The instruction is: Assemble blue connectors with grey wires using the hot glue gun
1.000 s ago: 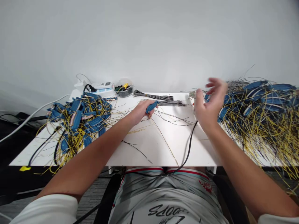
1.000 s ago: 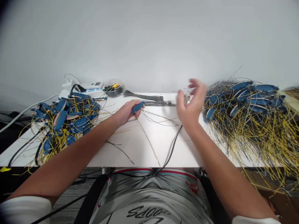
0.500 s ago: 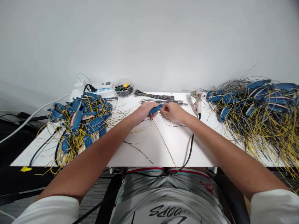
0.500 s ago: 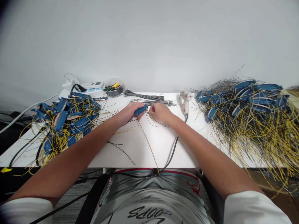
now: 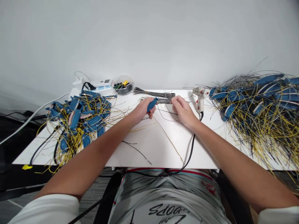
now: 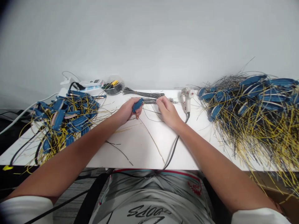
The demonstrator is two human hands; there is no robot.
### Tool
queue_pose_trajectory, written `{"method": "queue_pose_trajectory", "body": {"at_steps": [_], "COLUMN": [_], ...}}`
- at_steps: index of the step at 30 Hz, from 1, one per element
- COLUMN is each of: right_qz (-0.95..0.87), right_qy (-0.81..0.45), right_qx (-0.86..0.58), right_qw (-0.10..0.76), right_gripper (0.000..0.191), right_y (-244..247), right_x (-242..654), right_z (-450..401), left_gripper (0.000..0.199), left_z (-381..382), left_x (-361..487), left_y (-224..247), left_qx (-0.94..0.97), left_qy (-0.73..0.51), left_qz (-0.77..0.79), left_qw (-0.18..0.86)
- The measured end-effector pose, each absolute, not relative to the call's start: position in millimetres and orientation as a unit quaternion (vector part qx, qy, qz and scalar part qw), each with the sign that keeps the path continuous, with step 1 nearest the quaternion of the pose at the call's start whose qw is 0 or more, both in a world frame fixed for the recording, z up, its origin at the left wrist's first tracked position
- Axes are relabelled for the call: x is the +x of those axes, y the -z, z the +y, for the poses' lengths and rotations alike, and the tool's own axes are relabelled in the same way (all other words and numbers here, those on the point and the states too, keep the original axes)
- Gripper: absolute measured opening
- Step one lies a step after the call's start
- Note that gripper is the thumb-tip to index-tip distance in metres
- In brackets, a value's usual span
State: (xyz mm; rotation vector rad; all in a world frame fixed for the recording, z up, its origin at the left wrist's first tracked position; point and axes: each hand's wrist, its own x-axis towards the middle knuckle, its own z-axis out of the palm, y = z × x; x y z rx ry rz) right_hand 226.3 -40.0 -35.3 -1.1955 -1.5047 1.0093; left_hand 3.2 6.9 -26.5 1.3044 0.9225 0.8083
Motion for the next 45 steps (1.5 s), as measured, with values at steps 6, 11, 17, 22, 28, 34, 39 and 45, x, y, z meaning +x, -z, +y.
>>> {"method": "queue_pose_trajectory", "body": {"at_steps": [6,11,17,22,28,34,39,45], "right_qz": [-0.622,-0.608,-0.637,-0.651,-0.745,-0.742,-0.646,-0.600], "right_qy": [-0.402,-0.429,-0.421,-0.391,-0.236,-0.256,-0.415,-0.522], "right_qx": [-0.497,-0.499,-0.490,-0.501,-0.471,-0.425,-0.428,-0.397], "right_qw": [0.453,0.444,0.421,0.415,0.409,0.450,0.477,0.457], "right_gripper": [0.038,0.041,0.039,0.033,0.011,0.028,0.041,0.061], "right_y": [36,37,31,21,17,11,14,11], "right_x": [220,217,217,217,213,216,221,218], "right_z": [-44,-45,-50,-56,-58,-63,-62,-62], "left_gripper": [0.035,0.033,0.034,0.029,0.031,0.033,0.030,0.024], "left_z": [6,0,-9,-25,-43,-42,-41,-39], "left_x": [4,8,19,36,48,48,47,46], "left_y": [30,27,20,16,25,32,28,29], "left_qx": [0.616,0.610,0.602,0.578,0.555,0.568,0.551,0.518], "left_qy": [-0.347,-0.348,-0.349,-0.434,-0.474,-0.472,-0.462,-0.460], "left_qz": [0.384,0.409,0.459,0.465,0.441,0.401,0.414,0.428], "left_qw": [0.595,0.583,0.553,0.511,0.522,0.542,0.559,0.580]}}
